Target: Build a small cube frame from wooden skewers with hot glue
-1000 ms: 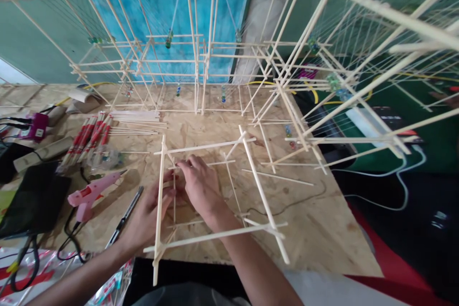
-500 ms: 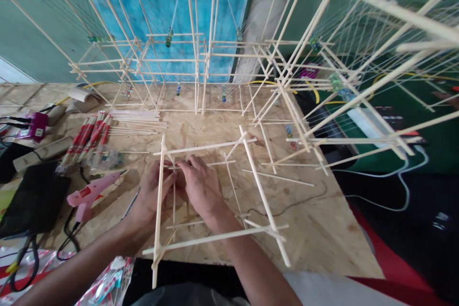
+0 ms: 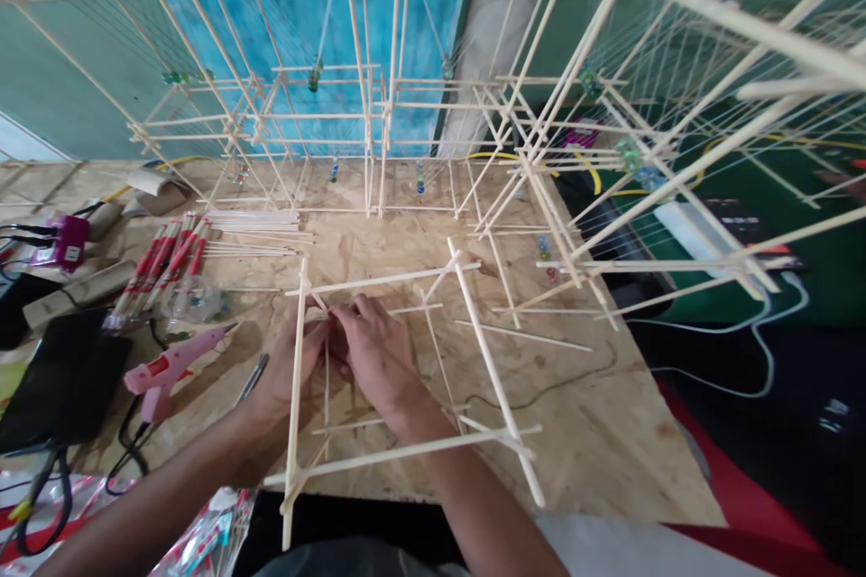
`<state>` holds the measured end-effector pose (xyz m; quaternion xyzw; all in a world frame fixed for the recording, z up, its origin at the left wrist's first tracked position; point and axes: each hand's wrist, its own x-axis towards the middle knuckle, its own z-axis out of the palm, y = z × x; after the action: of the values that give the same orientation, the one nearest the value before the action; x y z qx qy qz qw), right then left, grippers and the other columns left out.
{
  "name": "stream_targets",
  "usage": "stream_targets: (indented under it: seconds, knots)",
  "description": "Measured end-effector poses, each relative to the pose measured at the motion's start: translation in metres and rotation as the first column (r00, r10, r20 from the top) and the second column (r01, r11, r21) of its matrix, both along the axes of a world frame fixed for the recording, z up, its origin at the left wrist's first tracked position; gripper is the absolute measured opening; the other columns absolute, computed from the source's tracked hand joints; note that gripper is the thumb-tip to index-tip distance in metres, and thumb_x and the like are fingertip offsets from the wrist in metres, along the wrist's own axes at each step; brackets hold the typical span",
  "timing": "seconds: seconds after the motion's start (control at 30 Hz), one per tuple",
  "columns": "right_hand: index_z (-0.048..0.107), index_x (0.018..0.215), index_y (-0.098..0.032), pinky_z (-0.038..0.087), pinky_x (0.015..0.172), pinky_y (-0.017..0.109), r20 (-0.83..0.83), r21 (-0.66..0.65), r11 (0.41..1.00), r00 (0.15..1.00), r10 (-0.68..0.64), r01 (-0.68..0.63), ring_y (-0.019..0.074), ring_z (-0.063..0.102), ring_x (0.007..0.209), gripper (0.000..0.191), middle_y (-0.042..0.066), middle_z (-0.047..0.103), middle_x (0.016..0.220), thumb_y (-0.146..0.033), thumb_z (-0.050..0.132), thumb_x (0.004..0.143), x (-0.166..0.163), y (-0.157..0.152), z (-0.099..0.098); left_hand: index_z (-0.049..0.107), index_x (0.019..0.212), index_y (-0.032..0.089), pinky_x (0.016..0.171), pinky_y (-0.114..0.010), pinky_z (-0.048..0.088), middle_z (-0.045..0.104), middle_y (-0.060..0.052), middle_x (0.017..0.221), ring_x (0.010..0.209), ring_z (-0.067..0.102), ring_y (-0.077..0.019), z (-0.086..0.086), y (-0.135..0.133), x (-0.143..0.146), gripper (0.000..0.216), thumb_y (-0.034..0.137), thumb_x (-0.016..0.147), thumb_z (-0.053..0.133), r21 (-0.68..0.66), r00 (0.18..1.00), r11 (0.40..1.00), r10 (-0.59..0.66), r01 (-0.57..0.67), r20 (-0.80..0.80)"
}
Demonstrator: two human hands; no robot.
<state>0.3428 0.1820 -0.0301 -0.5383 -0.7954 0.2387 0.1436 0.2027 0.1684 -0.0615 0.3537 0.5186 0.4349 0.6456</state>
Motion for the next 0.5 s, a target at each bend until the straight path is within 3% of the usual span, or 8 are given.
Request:
stream_targets:
  seconds: [0.13,0.27,0.4,0.5]
  knots:
    - [0.068,0.132,-0.028,0.048,0.086,0.030,-0.001,-0.018,1.000,1.000,-0.002,0.002,0.0219,0.061,0.106,0.049,0.006,0.065,0.111,-0.004,0.059,0.090,0.000,0.000,0.003,0.050,0.116,0.024,0.049,-0.029,0.056,0.068,0.002,0.067,0.052,0.068,-0.0193,0.003,0.002,0.002,0.048,0.057,0.087,0.070,-0.068,1.000,0.998,-0.016,0.014,-0.025]
    - [0.061,0.141,-0.032,0.048,0.087,0.029,-0.011,0.008,1.000,1.000,-0.006,0.006,0.0215,0.061,0.106,0.056,0.006,0.065,0.111,-0.004,0.054,0.093,0.000,0.000,0.000,0.045,0.129,0.027,0.041,-0.025,0.049,0.065,0.005,0.058,0.043,0.063,-0.0182,0.000,0.001,0.001,0.057,0.062,0.089,0.065,-0.047,0.997,0.997,-0.057,0.055,-0.056]
    - [0.068,0.130,-0.028,0.049,0.089,0.030,-0.014,0.029,0.999,1.000,-0.018,0.019,0.0216,0.062,0.107,0.044,0.006,0.067,0.112,-0.006,0.050,0.097,-0.001,0.000,-0.006,0.041,0.142,0.026,0.037,-0.023,0.046,0.063,0.005,0.054,0.040,0.062,-0.0184,-0.006,0.002,0.000,0.063,0.061,0.093,0.058,-0.059,0.996,0.994,-0.090,0.088,-0.030]
    - [0.070,0.124,-0.026,0.048,0.094,0.030,-0.045,0.049,0.999,0.999,-0.013,0.015,0.0217,0.061,0.111,0.038,0.007,0.067,0.116,-0.007,0.051,0.097,-0.001,0.000,-0.009,0.047,0.143,0.025,0.036,-0.023,0.045,0.065,0.004,0.055,0.039,0.062,-0.0183,-0.011,0.003,0.000,0.063,0.060,0.092,0.058,-0.061,0.995,0.993,-0.099,0.100,0.022]
